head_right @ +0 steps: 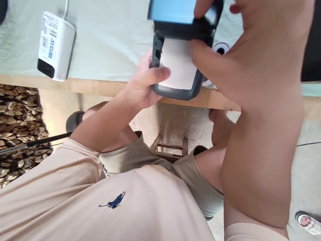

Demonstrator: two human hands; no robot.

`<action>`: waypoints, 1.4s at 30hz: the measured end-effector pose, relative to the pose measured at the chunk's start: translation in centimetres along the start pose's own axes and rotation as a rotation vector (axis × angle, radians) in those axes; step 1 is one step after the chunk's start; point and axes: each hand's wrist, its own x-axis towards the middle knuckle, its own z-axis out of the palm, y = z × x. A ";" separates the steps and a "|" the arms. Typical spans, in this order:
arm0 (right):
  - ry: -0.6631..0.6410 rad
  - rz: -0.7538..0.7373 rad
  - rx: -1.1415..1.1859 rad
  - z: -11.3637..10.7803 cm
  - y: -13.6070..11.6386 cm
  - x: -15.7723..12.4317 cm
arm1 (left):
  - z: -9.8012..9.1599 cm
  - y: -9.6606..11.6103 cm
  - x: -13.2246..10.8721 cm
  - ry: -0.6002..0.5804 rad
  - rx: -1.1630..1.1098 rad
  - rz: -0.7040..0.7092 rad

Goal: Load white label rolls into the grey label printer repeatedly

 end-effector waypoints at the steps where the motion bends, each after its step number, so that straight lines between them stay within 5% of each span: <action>1: -0.031 -0.058 -0.066 -0.1 0.0 0.0 | 0.0 0.0 0.0 0.002 -0.014 0.008; 6: -0.168 -0.105 -0.153 -0.5 0.3 0.1 | 0.3 0.1 -0.1 -0.001 -0.025 0.003; 17: -0.192 -0.118 -0.161 0.0 0.0 0.0 | 0.1 0.7 -0.3 -0.080 -0.195 -0.006; 27: -0.233 -0.094 -0.146 0.4 -0.9 -0.1 | 0.2 0.9 -0.5 0.116 -0.113 -0.172; 34: -0.146 -0.106 -0.112 0.8 -0.2 0.0 | 0.4 0.9 -0.2 0.036 -0.165 -0.064; 39: -0.122 -0.109 -0.185 0.6 0.2 0.0 | -1.3 -0.7 0.2 0.224 -0.127 0.002; 42: -0.155 -0.145 -0.180 0.4 0.2 -0.1 | -1.8 -1.5 0.2 0.206 -0.184 0.067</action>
